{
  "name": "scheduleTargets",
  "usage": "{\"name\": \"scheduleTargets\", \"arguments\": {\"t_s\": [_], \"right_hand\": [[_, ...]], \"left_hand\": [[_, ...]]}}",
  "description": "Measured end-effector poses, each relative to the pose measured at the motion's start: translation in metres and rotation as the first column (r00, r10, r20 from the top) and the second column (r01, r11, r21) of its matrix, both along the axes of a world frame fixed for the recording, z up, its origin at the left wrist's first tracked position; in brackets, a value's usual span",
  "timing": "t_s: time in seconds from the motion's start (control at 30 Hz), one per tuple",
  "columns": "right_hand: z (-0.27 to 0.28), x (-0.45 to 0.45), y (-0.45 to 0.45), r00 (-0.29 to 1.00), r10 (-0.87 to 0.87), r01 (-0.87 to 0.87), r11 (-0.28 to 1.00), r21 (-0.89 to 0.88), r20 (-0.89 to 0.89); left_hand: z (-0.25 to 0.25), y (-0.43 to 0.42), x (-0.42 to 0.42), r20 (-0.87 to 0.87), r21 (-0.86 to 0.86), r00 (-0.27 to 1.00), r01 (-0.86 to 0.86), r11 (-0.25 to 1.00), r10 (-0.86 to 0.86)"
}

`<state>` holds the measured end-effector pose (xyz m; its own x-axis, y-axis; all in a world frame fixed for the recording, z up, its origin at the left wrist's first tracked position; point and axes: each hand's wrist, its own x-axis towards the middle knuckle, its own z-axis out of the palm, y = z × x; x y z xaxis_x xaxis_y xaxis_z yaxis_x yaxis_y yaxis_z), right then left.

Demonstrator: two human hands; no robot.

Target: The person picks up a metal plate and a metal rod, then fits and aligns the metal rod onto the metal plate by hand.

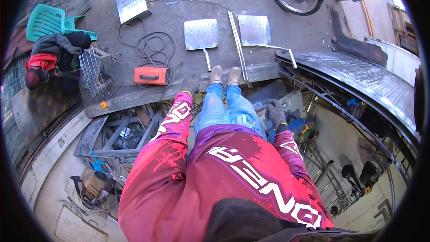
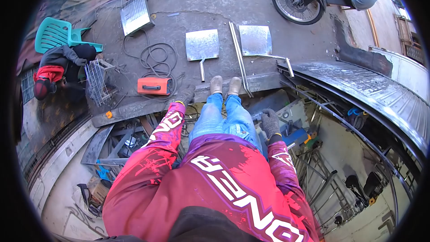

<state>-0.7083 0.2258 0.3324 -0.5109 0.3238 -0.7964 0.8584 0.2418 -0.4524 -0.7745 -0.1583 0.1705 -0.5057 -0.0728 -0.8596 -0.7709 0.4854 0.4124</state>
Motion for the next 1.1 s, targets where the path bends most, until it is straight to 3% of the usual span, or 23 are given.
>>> {"name": "scheduleTargets", "arguments": {"t_s": [0.03, 0.07, 0.17, 0.23, 0.27, 0.47, 0.57, 0.63, 0.77, 0.8, 0.83, 0.87, 0.9, 0.93, 0.97, 1.0, 1.03, 1.1], "right_hand": [[0.0, -0.002, -0.001, 1.0, 0.0, 0.0, 1.0, 0.0, 0.0], [0.001, -0.004, -0.002, 1.0, 0.008, -0.008, 1.0, 0.0, -0.005], [0.003, -0.007, -0.003, 1.0, 0.02, -0.02, 1.0, 0.006, -0.017], [0.003, -0.008, -0.003, 0.999, 0.026, -0.025, 1.0, 0.008, -0.025], [0.003, -0.008, -0.003, 1.0, 0.024, -0.024, 1.0, 0.01, -0.016], [0.003, -0.011, -0.004, 1.0, 0.009, -0.01, 1.0, 0.023, 0.011], [-0.001, -0.009, -0.003, 1.0, 0.003, -0.003, 1.0, 0.029, 0.0], [-0.001, -0.009, -0.003, 1.0, -0.002, 0.002, 0.999, 0.04, -0.012], [0.002, -0.012, -0.005, 1.0, -0.001, 0.001, 0.999, 0.049, 0.017], [0.002, -0.012, -0.005, 0.999, 0.006, -0.008, 0.998, 0.068, 0.036], [-0.013, -0.005, 0.0, 0.999, -0.007, 0.004, 0.997, 0.074, 0.035], [-0.042, 0.01, 0.011, 0.992, 0.103, -0.093, 0.988, 0.123, -0.078], [-0.037, 0.01, 0.011, 0.989, 0.121, -0.109, 0.984, 0.142, -0.082], [-0.034, 0.011, 0.012, 0.987, 0.139, -0.124, 0.979, 0.162, -0.086], [-0.032, 0.011, 0.011, 0.99, 0.115, -0.098, 0.979, 0.181, -0.083], [-0.034, 0.014, 0.013, 0.989, 0.119, -0.103, 0.979, 0.178, -0.084], [-0.025, 0.012, 0.01, 0.994, 0.094, -0.084, 0.983, 0.164, -0.051], [-0.006, 0.008, 0.005, 0.998, 0.058, -0.055, 0.987, 0.152, -0.013]], "left_hand": [[0.003, 0.003, -0.003, 0.066, -0.005, 0.992, -0.112, 0.994, 0.112], [0.005, 0.005, -0.004, 0.066, -0.004, 0.992, -0.111, 0.994, 0.111], [-0.008, 0.013, -0.003, -0.055, -0.01, 0.998, 0.015, 1.0, -0.016], [0.0, 0.02, -0.009, 0.123, 0.067, 0.979, -0.169, 0.983, 0.16], [0.004, 0.021, -0.011, 0.123, 0.067, 0.98, -0.168, 0.984, 0.159], [-0.013, 0.024, -0.007, -0.078, -0.023, 0.997, 0.018, 1.0, -0.02], [0.012, 0.02, -0.012, 0.069, 0.031, 0.997, 0.03, 0.999, -0.032], [-0.001, 0.011, 0.001, -0.113, -0.055, 0.99, 0.076, 0.996, -0.081], [-0.018, -0.004, 0.015, -0.101, -0.078, 0.993, 0.051, 0.996, -0.059], [-0.011, -0.006, 0.013, -0.113, -0.13, 0.984, 0.122, 0.984, -0.137], [-0.007, -0.006, 0.01, -0.122, -0.18, 0.968, 0.195, 0.964, -0.219], [-0.013, -0.01, 0.007, -0.127, -0.169, 0.963, 0.214, 0.962, -0.237], [-0.024, -0.017, 0.003, -0.141, -0.278, 0.769, 0.574, 0.771, -0.623], [-0.02, -0.01, -0.006, -0.115, -0.386, 0.432, 0.81, 0.442, -0.894], [-0.017, 0.001, -0.014, -0.133, -0.377, 0.409, 0.822, 0.428, -0.903], [0.016, 0.012, -0.033, 0.002, 0.012, 0.958, 0.288, 0.957, -0.288], [0.036, 0.022, -0.045, 0.394, 0.161, 0.807, -0.531, 0.832, 0.439], [-0.006, 0.022, -0.044, 0.397, 0.21, 0.785, -0.582, 0.786, 0.475]]}}
